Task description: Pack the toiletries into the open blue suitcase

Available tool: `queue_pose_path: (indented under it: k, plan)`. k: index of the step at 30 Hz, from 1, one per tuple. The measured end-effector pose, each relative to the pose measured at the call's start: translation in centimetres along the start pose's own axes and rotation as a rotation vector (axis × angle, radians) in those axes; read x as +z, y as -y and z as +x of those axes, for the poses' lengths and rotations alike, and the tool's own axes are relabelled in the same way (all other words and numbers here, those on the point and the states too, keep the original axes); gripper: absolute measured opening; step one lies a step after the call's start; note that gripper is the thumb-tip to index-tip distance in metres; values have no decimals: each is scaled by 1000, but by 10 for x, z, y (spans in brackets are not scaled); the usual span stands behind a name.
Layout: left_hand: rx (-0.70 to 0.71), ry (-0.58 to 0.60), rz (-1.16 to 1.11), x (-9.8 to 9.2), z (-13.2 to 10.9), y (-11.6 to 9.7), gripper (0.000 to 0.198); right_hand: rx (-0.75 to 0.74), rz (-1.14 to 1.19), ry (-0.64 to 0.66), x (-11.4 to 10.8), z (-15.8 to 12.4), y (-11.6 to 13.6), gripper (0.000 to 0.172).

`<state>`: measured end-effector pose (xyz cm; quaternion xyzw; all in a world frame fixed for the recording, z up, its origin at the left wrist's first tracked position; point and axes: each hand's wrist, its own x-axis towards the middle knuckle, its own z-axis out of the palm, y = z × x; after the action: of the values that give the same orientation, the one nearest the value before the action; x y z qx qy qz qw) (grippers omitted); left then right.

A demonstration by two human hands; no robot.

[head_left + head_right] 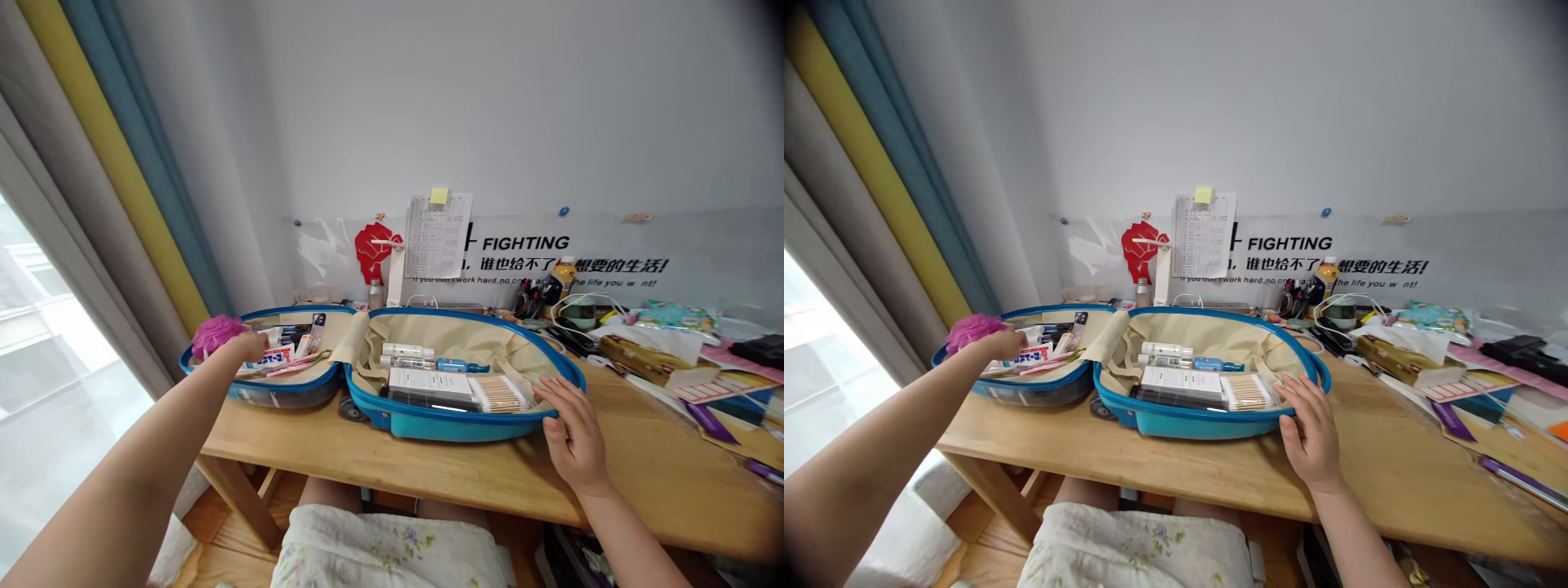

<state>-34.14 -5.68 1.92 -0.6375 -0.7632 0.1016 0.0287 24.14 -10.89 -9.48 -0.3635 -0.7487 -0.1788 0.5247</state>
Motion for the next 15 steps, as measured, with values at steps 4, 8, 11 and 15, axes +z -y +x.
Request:
queue_pose_path:
  k: [4,8,11,15]
  plan:
    - [-34,90,79,15,-1,11,34,-3,-7,-3,0,0,0,37]
    - [3,93,112,19,2,14,35,-8,-8,-5,0,0,0,36]
    - [25,93,124,20,2,17,36,-14,-4,-5,0,1,1,36]
    - [58,64,129,21,2,24,47,-17,5,-1,-1,2,3,35]
